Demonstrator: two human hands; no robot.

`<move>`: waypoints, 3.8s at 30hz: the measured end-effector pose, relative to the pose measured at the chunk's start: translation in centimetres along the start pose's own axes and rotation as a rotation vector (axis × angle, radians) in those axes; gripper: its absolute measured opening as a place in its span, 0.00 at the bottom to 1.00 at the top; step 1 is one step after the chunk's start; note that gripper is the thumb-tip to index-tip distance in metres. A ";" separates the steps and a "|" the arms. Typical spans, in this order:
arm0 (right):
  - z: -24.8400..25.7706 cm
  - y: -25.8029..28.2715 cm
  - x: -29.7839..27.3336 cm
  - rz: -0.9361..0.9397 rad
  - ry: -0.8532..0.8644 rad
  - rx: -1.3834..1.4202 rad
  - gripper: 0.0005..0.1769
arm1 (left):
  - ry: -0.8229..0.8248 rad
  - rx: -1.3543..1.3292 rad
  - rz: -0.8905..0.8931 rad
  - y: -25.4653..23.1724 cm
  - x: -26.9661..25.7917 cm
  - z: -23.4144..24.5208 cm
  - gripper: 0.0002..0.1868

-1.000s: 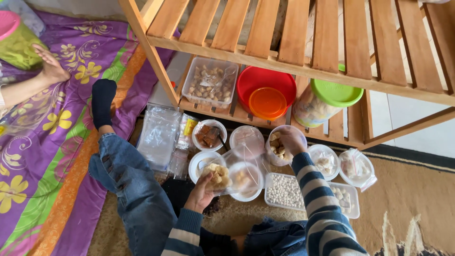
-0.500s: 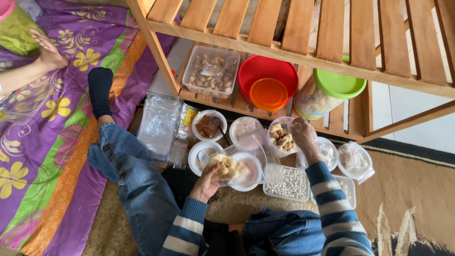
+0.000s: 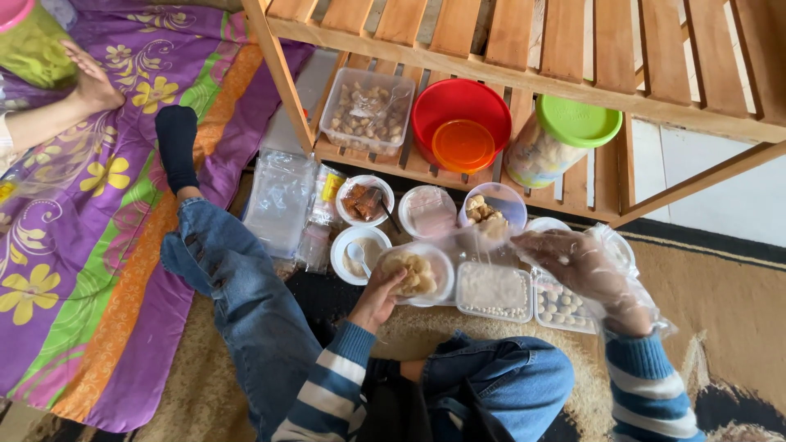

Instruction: Packaging various snacks from bowls into small plastic bags while sitting on the floor.

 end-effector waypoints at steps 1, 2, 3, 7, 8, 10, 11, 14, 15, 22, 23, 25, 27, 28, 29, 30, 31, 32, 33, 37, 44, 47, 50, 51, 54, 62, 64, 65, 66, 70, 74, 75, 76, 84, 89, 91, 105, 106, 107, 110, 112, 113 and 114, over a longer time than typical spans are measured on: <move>0.0 0.0 -0.3 -0.001 -0.002 0.001 0.14 | 0.001 0.002 0.001 0.9 0.6 0.2 0.34; 0.2 0.4 -0.5 0.058 -0.035 -0.026 0.12 | 0.020 -0.008 0.002 1.8 1.3 0.3 0.37; 0.3 0.8 -0.7 0.118 -0.066 -0.053 0.10 | 0.039 -0.020 0.001 2.7 1.9 0.3 0.39; 1.4 -0.1 -2.8 0.229 -0.168 -0.137 0.11 | 0.061 -0.015 0.017 4.0 2.2 -0.8 0.39; 1.6 -1.8 -3.4 0.210 -0.221 -0.179 0.10 | 0.082 -0.032 0.020 4.1 2.2 -1.3 0.39; 1.7 -2.8 -4.2 0.186 -0.276 -0.225 0.10 | 0.107 -0.048 0.026 3.9 1.3 -2.8 0.38; 1.8 -2.0 -4.4 0.195 -0.329 -0.210 0.15 | 0.128 -0.066 0.055 3.5 0.5 -3.8 0.36; 2.1 -1.2 -5.8 0.337 -0.404 -0.298 0.19 | 0.172 -0.017 0.171 3.5 -0.1 -5.3 0.36; 2.0 -0.8 -6.5 0.476 -0.418 -0.399 0.19 | 0.191 0.046 0.251 4.0 -0.1 -5.5 0.43; 3.8 1.8 -9.0 0.722 -0.353 -0.552 0.17 | 0.218 0.083 0.340 4.4 -1.1 -6.9 0.35; 3.6 1.9 -9.6 0.816 -0.339 -0.540 0.17 | 0.283 0.041 0.337 4.3 -1.3 -7.2 0.33; 3.4 2.2 -10.7 0.910 -0.324 -0.527 0.17 | 0.348 -0.001 0.336 4.2 -1.7 -7.3 0.31; 3.1 2.6 -11.7 0.919 -0.202 -0.405 0.17 | 0.380 -0.017 0.287 3.7 -2.0 -7.3 0.32; 2.6 1.9 -11.8 0.919 -0.204 -0.407 0.17 | 0.383 -0.016 0.287 3.7 -1.9 -7.2 0.32; 2.4 1.1 -12.0 0.890 -0.205 -0.295 0.18 | 0.372 -0.028 0.259 3.6 -1.7 -7.0 0.30; 2.2 0.4 -12.2 0.859 -0.206 -0.185 0.21 | 0.361 -0.041 0.231 3.6 -1.6 -6.8 0.28; 1.9 0.7 -11.9 0.857 -0.208 -0.185 0.21 | 0.362 -0.039 0.233 3.6 -1.6 -6.9 0.28; 2.2 0.6 -11.1 0.700 -0.206 0.014 0.16 | 0.346 -0.043 0.195 3.5 -1.4 -6.9 0.33; 2.2 0.3 -10.3 0.537 -0.201 0.213 0.11 | 0.328 -0.047 0.158 3.3 -1.4 -6.8 0.38; -1.1 -13.2 -12.2 -1.051 -0.360 1.361 0.22 | 0.348 0.061 -0.083 1.5 -2.3 -7.8 0.38; 1.0 -1.8 -10.5 -0.673 0.048 0.596 0.16 | 0.293 0.063 -0.150 2.6 -1.3 -6.3 0.31; -0.8 -3.6 -11.1 -1.007 0.004 0.805 0.27 | 0.323 0.116 -0.099 2.7 -2.3 -6.8 0.32; -2.0 -1.4 -10.4 -1.167 -0.017 0.832 0.28 | 0.307 0.139 -0.044 3.7 -2.5 -6.8 0.34; -2.1 0.3 -9.6 -1.121 0.009 0.699 0.24 | 0.322 0.127 -0.048 4.0 -2.6 -6.9 0.33; -6.3 -8.5 -9.7 -0.937 0.317 1.104 0.20 | 0.337 0.108 -0.095 5.8 -3.3 -6.9 0.31; -6.5 -1.9 -7.9 -0.988 0.283 1.015 0.12 | 0.346 0.107 -0.055 6.7 -3.3 -6.8 0.29; -7.5 -4.1 -8.2 -1.023 0.263 1.004 0.12 | 0.341 0.118 -0.053 6.2 -3.9 -6.9 0.29; -7.9 -5.6 -8.4 -1.070 0.228 0.987 0.13 | 0.345 0.123 -0.053 5.8 -4.2 -7.2 0.29; -8.4 -7.1 -8.7 -1.117 0.193 0.969 0.13 | 0.349 0.128 -0.053 5.5 -4.6 -7.5 0.29; -8.9 -9.3 -8.6 -1.140 0.137 0.986 0.15 | 0.336 0.146 -0.046 6.7 -2.8 -6.1 0.28; -9.5 -11.1 -8.7 -1.084 0.178 1.008 0.19 | 0.338 0.137 -0.038 6.8 -2.7 -6.1 0.28; -9.6 -11.5 -8.8 -1.060 0.196 1.017 0.20 | 0.326 0.147 -0.051 6.6 -2.8 -6.0 0.27; -9.9 -12.3 -9.0 -1.061 0.198 1.018 0.20 | 0.324 0.147 -0.051 6.6 -2.5 -5.8 0.27; -11.9 -16.4 -10.7 -0.997 0.284 0.994 0.26 | 0.362 0.183 -0.053 6.6 -2.4 -5.4 0.30; -10.8 -12.4 -10.1 -1.029 0.251 0.955 0.25 | 0.358 0.134 -0.105 4.1 -5.3 -6.4 0.48; -10.6 -10.4 -9.6 -1.034 0.240 0.940 0.24 | 0.367 0.118 -0.106 4.2 -5.4 -6.1 0.51; -12.6 -5.3 -8.7 -1.009 0.224 1.108 0.30 | 0.254 0.111 0.000 5.0 -1.6 -1.5 0.36; -12.9 -5.6 -8.6 -1.010 0.224 1.109 0.30 | 0.253 0.112 0.001 5.0 -1.2 -1.1 0.36; -13.2 -6.0 -8.7 -1.032 0.198 1.083 0.29 | 0.260 0.123 -0.009 5.0 -0.8 -0.6 0.35; -12.6 -3.2 -8.2 -1.036 0.184 1.073 0.27 | 0.258 0.101 0.017 4.1 -1.1 -0.1 0.32; -12.4 -2.2 -7.6 -1.007 0.193 1.082 0.26 | 0.259 0.064 0.047 3.1 -1.5 0.0 0.31; -12.9 -2.3 -7.1 -0.928 0.254 1.124 0.26 | 0.232 0.037 0.074 2.7 -1.7 0.3 0.31; -13.3 -2.5 -6.7 -0.849 0.315 1.163 0.27 | 0.206 0.010 0.102 2.2 -1.8 0.7 0.30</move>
Point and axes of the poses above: each hand's wrist, its own x-axis towards the middle knuckle, its own z-axis out of the back of the hand, y = z × x, the point moved 6 cm from there along x, towards the middle knuckle, and after that the axes turned 12 degrees about -y, right-handed, at the moved point
